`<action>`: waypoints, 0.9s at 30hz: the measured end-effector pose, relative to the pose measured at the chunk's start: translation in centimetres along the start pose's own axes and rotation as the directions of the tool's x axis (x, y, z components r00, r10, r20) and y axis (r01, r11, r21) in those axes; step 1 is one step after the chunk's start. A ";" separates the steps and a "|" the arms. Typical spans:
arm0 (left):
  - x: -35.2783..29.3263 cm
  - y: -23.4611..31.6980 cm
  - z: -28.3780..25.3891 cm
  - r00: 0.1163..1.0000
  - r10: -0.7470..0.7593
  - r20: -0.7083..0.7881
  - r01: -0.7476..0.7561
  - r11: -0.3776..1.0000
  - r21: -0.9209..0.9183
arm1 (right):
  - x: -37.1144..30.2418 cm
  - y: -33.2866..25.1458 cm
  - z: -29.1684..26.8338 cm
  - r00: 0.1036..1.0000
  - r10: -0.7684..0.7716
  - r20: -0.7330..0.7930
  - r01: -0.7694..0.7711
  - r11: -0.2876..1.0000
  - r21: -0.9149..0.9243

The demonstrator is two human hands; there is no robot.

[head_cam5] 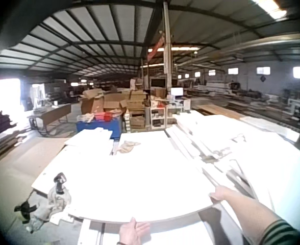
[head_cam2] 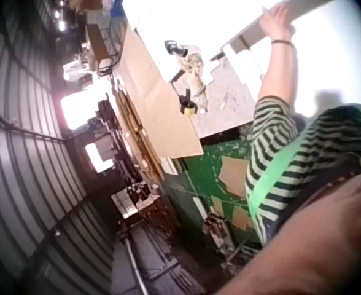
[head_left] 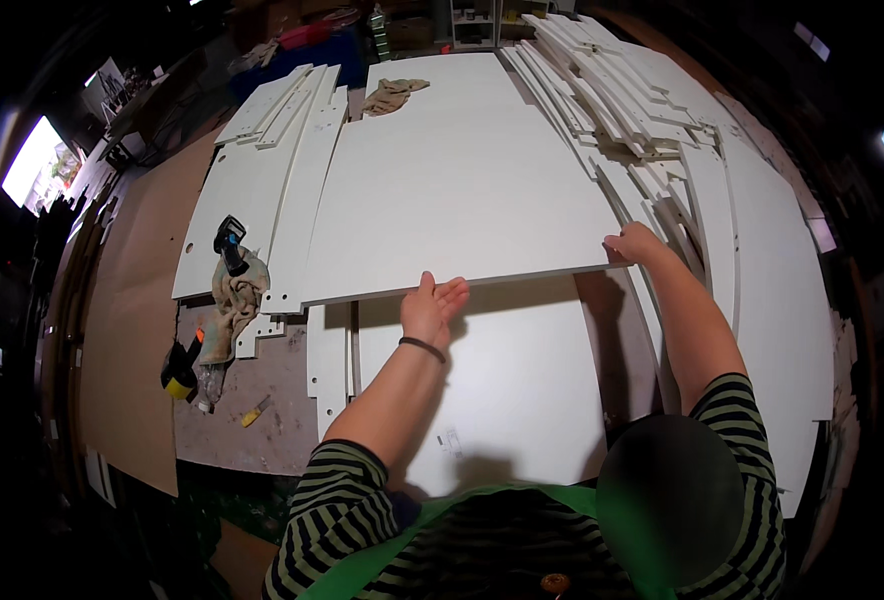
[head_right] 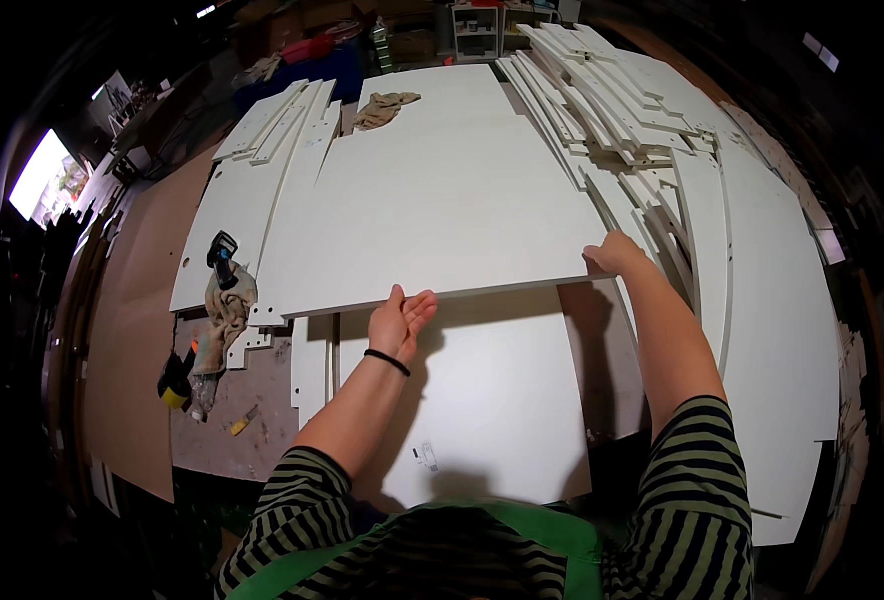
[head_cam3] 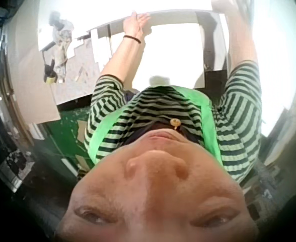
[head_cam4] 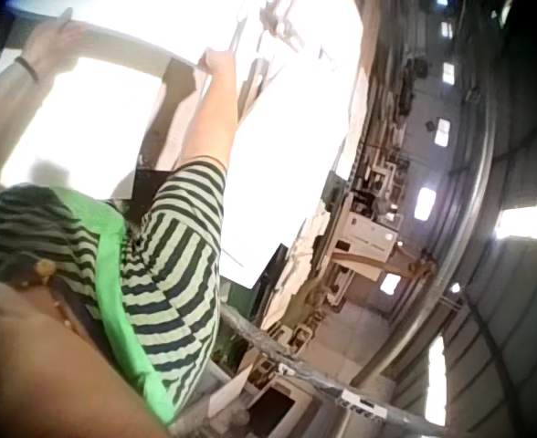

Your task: The person handles white flat-pack furniture panels and cardboard sheets in a workshop. They move panels on a workbench, place cardboard as a protective layer, and use a handheld tool to work on the panel edges.

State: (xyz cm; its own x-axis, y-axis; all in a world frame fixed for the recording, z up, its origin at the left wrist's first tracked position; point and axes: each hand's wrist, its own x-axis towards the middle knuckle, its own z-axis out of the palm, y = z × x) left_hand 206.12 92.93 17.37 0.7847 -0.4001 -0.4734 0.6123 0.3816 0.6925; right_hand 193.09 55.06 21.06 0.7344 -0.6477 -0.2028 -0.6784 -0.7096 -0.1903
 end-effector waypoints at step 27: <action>-11.9 -14.3 16.2 0.519 -0.539 0.663 -0.116 0.724 0.680 | -49.8 36.8 -5.2 0.590 0.747 -0.306 -0.565 0.653 0.505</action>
State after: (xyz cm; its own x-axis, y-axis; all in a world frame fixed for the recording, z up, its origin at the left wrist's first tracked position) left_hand 186.48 78.75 21.90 0.0133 -0.9661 -0.2578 0.2866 -0.2433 0.9266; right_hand 131.71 59.76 29.12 -0.0668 -0.9973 0.0317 -0.8679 0.0424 -0.4949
